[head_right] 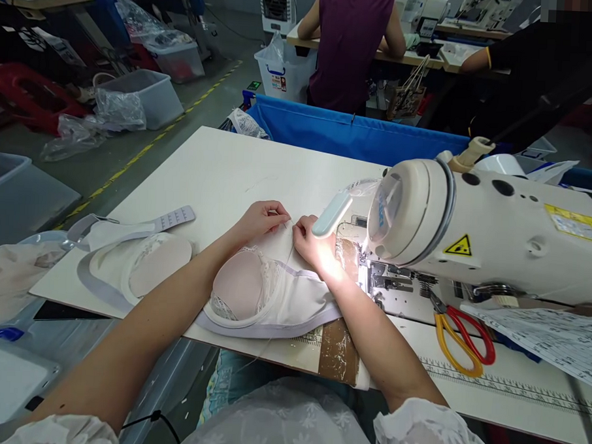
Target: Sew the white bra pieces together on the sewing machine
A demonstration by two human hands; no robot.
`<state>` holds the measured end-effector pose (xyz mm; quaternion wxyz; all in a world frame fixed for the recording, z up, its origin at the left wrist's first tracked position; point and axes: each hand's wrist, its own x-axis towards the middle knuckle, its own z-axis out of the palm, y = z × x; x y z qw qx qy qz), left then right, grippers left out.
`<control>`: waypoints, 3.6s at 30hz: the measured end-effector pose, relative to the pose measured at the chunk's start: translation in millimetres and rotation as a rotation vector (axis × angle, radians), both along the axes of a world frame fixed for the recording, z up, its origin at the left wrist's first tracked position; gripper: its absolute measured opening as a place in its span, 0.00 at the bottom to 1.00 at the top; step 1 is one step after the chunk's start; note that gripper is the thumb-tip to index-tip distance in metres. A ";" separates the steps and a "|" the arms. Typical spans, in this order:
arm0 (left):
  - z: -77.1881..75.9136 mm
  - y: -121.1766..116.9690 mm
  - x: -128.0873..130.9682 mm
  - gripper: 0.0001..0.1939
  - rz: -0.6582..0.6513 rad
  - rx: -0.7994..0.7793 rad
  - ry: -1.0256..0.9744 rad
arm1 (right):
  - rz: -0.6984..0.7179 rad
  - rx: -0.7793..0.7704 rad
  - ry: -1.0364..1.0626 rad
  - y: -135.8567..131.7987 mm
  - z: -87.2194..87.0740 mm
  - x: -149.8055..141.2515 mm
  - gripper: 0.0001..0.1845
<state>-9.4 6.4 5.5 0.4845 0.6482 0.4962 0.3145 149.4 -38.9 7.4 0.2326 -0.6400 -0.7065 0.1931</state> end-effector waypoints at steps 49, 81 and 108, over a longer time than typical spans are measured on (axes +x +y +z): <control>-3.0 2.1 3.6 0.07 -0.167 0.257 0.254 | -0.010 0.009 0.215 7.1 -10.8 11.3 0.09; 1.9 0.2 3.2 0.06 -0.064 0.034 0.139 | -0.023 0.026 0.233 5.4 -3.4 15.3 0.07; 1.8 6.3 -4.2 0.12 -0.092 0.150 0.200 | 0.025 0.109 0.118 7.0 -12.9 10.8 0.07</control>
